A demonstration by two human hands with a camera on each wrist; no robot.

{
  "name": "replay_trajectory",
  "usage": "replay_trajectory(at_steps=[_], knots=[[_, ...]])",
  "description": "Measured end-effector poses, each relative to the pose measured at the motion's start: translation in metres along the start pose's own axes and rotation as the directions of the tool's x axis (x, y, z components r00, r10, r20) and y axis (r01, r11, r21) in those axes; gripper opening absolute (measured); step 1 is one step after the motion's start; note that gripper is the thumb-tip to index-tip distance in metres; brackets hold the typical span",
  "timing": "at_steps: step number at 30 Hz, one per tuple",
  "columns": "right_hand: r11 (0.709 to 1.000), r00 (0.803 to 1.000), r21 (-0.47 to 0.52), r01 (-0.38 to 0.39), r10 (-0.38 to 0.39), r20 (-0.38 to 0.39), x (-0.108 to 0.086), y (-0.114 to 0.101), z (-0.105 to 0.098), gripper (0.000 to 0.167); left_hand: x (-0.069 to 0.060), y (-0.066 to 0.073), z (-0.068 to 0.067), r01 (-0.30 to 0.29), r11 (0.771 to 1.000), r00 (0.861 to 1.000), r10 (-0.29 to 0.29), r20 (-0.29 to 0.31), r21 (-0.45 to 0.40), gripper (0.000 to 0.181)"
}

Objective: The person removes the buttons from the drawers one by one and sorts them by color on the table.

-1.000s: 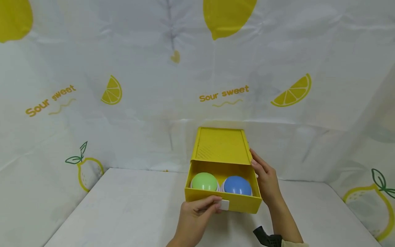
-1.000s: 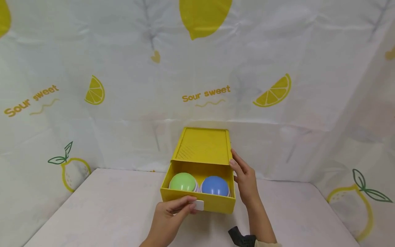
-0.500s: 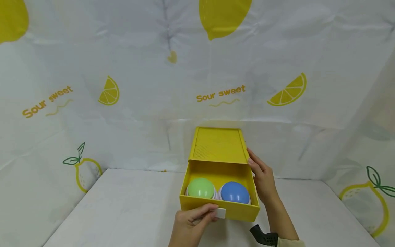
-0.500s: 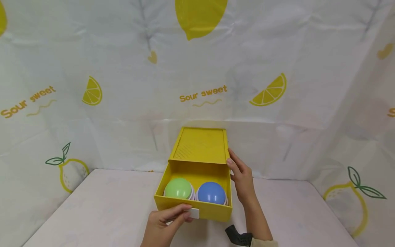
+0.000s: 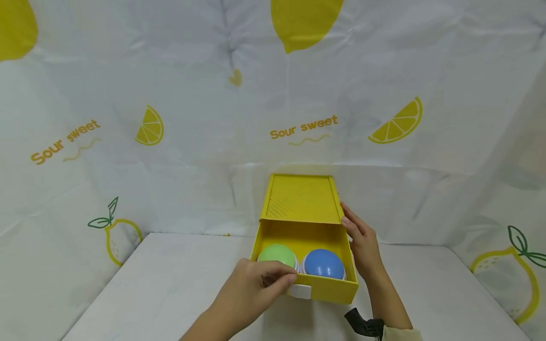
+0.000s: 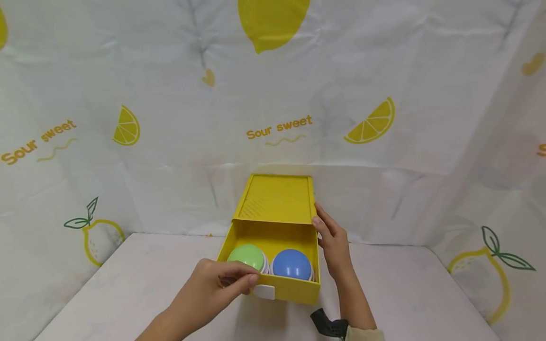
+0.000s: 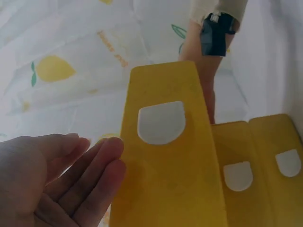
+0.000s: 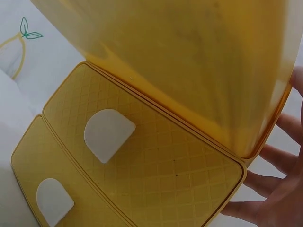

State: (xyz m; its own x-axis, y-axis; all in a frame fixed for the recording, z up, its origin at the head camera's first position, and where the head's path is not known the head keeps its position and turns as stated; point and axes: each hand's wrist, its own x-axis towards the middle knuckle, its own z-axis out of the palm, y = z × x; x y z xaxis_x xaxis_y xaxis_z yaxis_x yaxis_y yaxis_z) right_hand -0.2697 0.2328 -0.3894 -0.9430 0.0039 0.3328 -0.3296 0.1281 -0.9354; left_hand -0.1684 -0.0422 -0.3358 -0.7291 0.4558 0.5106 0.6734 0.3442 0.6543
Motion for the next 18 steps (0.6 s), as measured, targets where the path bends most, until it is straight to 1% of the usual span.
replay_trajectory(at_steps=[3,5,7,8,10,12,14,16,18], knots=[[1.000,1.000,0.007,-0.003,0.003,0.005,0.000,-0.001,0.000,0.052,0.015,0.011,-0.008,0.044,0.998,0.998,-0.043,0.036,-0.047,0.017],[1.000,1.000,-0.002,-0.004,0.004,0.002,0.001,-0.001,0.000,0.052,0.028,0.016,-0.012,0.078,0.996,0.995,-0.074,0.063,-0.053,0.017],[1.000,1.000,-0.014,-0.010,0.010,-0.002,0.000,-0.001,0.000,0.051,0.043,0.020,-0.014,0.118,0.992,0.988,-0.114,0.107,-0.038,0.017],[1.000,1.000,-0.021,-0.013,0.013,-0.003,0.000,-0.001,-0.001,0.051,0.051,0.020,-0.015,0.135,0.990,0.981,-0.130,0.143,-0.028,0.017],[1.000,1.000,-0.024,-0.017,0.017,-0.002,-0.001,-0.001,-0.001,0.051,0.065,0.019,-0.014,0.159,0.987,0.962,-0.154,0.223,-0.005,0.018],[0.999,1.000,-0.030,-0.023,0.023,-0.001,-0.001,-0.001,-0.002,0.051,0.077,0.015,-0.012,0.175,0.984,0.935,-0.171,0.311,0.015,0.022],[0.999,1.000,-0.039,-0.026,0.026,0.000,-0.002,-0.001,-0.002,0.051,0.086,0.011,-0.008,0.183,0.983,0.904,-0.180,0.388,0.029,0.026],[0.999,1.000,-0.048,-0.026,0.026,-0.001,-0.002,-0.002,-0.002,0.051,0.093,0.007,-0.004,0.182,0.982,0.880,-0.183,0.439,0.044,0.029],[0.998,1.000,-0.051,-0.027,0.027,-0.001,-0.001,-0.002,-0.001,0.051,0.098,0.002,0.000,0.180,0.982,0.860,-0.182,0.476,0.051,0.031]])
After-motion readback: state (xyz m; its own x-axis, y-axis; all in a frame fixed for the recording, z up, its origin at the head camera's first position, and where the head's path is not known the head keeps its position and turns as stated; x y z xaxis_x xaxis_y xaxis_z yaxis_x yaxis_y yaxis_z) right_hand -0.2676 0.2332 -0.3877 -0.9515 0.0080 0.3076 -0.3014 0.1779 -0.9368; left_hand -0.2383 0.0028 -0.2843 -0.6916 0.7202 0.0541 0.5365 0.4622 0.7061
